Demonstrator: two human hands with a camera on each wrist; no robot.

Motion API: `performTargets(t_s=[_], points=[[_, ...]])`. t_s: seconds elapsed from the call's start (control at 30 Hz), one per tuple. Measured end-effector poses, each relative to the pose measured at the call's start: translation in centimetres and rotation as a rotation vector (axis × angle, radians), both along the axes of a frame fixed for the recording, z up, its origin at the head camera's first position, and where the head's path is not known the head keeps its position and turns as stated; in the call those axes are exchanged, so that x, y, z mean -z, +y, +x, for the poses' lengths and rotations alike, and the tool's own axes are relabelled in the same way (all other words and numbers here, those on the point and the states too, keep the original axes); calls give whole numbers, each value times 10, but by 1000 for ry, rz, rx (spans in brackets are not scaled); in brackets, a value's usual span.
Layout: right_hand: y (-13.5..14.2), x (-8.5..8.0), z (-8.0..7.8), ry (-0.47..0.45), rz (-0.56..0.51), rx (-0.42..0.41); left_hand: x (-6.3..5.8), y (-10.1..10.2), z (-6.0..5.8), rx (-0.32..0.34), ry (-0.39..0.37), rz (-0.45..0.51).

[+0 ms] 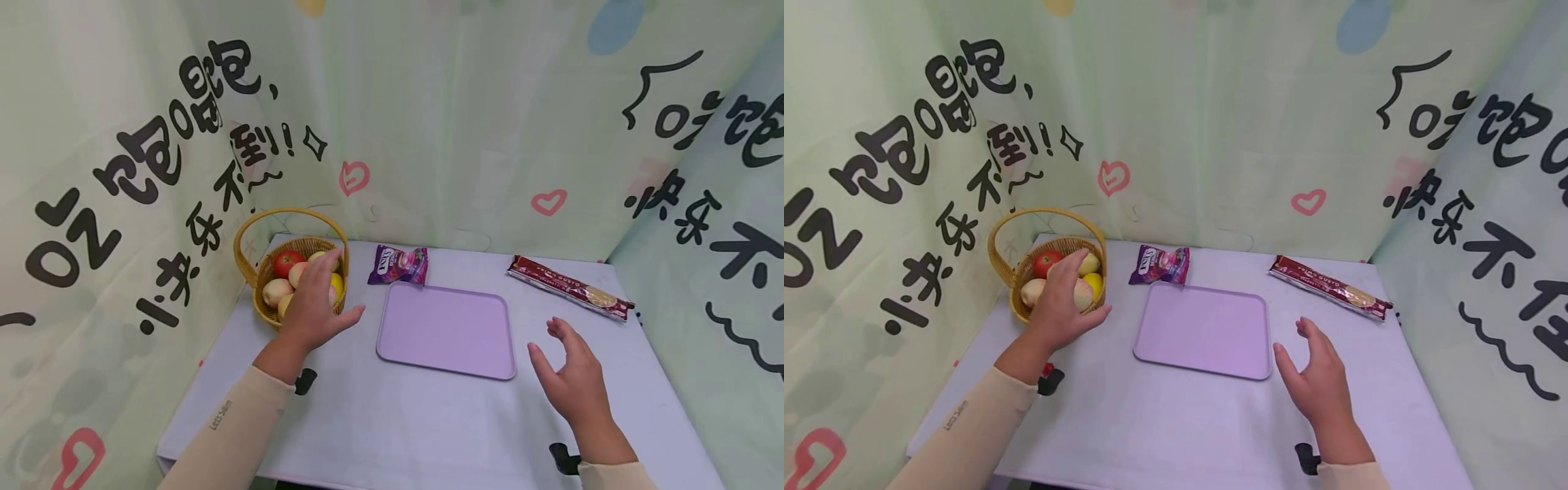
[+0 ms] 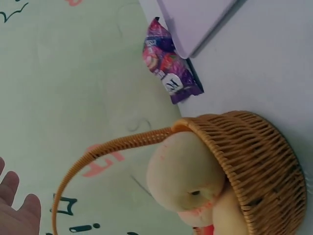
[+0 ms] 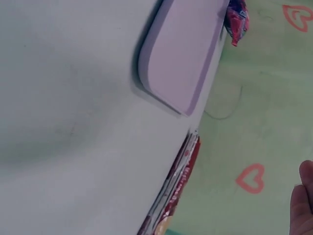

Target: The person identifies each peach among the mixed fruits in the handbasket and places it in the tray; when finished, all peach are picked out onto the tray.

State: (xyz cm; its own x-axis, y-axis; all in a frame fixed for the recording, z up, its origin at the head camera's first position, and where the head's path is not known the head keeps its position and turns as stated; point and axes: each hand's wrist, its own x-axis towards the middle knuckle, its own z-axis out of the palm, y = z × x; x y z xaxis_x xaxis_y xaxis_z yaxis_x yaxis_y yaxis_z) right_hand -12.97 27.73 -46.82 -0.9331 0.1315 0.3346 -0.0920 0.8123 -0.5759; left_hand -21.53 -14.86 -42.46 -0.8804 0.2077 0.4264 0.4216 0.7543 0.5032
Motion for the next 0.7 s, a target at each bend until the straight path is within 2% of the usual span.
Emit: performTargets(t_s=[0.3, 0.7], points=[[3, 26, -10, -121, -20, 38, 12, -11, -9, -60, -37, 9], [3, 49, -19, -266, -89, 88, 29, -25, -19, -122, -95, 33]])
